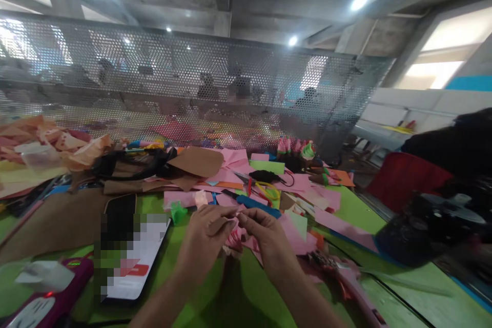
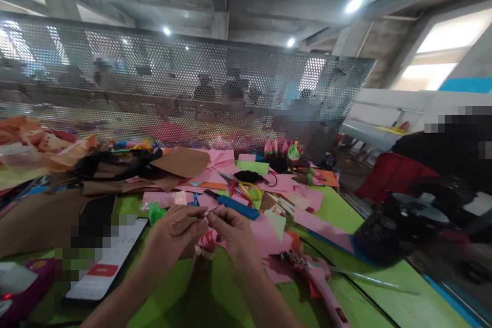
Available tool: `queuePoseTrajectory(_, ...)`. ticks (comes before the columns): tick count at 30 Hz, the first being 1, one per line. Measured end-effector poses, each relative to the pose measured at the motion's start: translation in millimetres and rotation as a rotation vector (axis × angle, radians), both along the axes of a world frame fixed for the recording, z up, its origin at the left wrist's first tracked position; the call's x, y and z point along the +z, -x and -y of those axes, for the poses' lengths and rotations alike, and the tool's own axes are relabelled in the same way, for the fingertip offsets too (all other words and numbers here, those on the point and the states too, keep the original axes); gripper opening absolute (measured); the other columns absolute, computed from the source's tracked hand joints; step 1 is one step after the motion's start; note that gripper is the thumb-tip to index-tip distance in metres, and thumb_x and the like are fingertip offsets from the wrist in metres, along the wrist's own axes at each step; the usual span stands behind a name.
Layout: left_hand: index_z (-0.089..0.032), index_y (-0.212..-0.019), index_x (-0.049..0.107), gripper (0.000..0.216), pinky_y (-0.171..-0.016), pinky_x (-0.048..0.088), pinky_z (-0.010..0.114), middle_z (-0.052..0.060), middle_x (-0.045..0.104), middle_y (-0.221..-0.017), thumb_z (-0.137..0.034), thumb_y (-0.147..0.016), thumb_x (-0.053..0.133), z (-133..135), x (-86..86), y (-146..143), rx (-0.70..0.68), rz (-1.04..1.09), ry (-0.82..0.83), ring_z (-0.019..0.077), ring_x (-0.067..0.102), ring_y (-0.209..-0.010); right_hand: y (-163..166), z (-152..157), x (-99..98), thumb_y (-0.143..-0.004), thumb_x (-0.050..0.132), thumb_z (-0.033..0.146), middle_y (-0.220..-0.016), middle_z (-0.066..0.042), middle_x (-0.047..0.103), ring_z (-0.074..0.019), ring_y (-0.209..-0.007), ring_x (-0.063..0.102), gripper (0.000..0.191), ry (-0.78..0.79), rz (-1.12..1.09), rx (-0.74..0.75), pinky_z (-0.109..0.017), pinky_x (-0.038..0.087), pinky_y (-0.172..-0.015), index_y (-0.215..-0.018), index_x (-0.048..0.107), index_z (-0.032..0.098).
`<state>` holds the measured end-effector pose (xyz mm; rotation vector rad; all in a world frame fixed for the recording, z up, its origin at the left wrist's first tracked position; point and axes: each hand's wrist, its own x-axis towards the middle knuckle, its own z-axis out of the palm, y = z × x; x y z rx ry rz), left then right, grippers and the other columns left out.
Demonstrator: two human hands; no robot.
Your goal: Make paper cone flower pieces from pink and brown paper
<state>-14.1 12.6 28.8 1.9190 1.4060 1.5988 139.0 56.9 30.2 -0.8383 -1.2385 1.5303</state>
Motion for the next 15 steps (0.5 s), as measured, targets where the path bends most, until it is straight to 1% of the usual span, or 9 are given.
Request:
queuePoseTrajectory(4,-0.025,-0.100,0.071,0.023,-0.083,0.045,0.037,0.001,0.073,-0.094,-0.010,-0.085,0.063,0.9,-1.4,-1.3,0.058,-0.083,-0.087,0.0204,0.061,-0.090,1.8,6.2,7.6,-0.068,0.081,0.041,-0.070,-0.002,0.064,-0.0125,-0.064,0.049,0.025,-0.014,0.076,0.021,-0.024,0.037,-0.060,-0.071,0.075,0.017)
queuePoseTrajectory(7,-0.027,-0.108,0.070,0.032,-0.082,0.043,0.038,0.001,0.072,-0.096,-0.007,-0.084,0.063,2.6,-0.8,-0.1,0.088,-0.191,-0.101,0.0207,0.060,-0.090,2.8,10.5,11.6,-0.069,0.079,0.046,-0.071,-0.003,0.065,-0.0142,-0.066,0.049,0.029,-0.033,0.116,0.033,-0.026,0.038,-0.062,-0.069,0.075,0.018)
queuePoseTrajectory(9,-0.028,-0.112,0.068,0.034,-0.081,0.042,0.038,0.001,0.071,-0.097,-0.008,-0.085,0.063,4.1,0.9,0.0,0.093,-0.246,-0.092,0.0213,0.060,-0.090,3.7,12.6,12.7,-0.070,0.077,0.048,-0.068,-0.001,0.062,-0.0137,-0.064,0.046,0.032,-0.047,0.130,0.035,-0.026,0.037,-0.062,-0.066,0.073,0.017)
queuePoseTrajectory(12,-0.028,-0.108,0.069,0.027,-0.082,0.042,0.039,0.001,0.072,-0.097,-0.014,-0.087,0.062,5.2,3.3,-0.4,0.105,-0.254,-0.075,0.0216,0.061,-0.090,5.1,15.4,13.8,-0.074,0.073,0.050,-0.065,0.000,0.057,-0.0137,-0.064,0.044,0.035,-0.097,0.143,0.055,-0.026,0.035,-0.062,-0.064,0.070,0.016)
queuePoseTrajectory(15,-0.028,-0.098,0.071,0.018,-0.083,0.042,0.037,0.001,0.072,-0.095,-0.018,-0.088,0.060,3.4,2.4,0.3,0.085,-0.165,-0.061,0.0212,0.062,-0.090,5.6,17.6,15.9,-0.078,0.068,0.054,-0.066,0.000,0.056,-0.0149,-0.064,0.044,0.040,-0.176,0.204,0.045,-0.026,0.034,-0.061,-0.065,0.068,0.017)
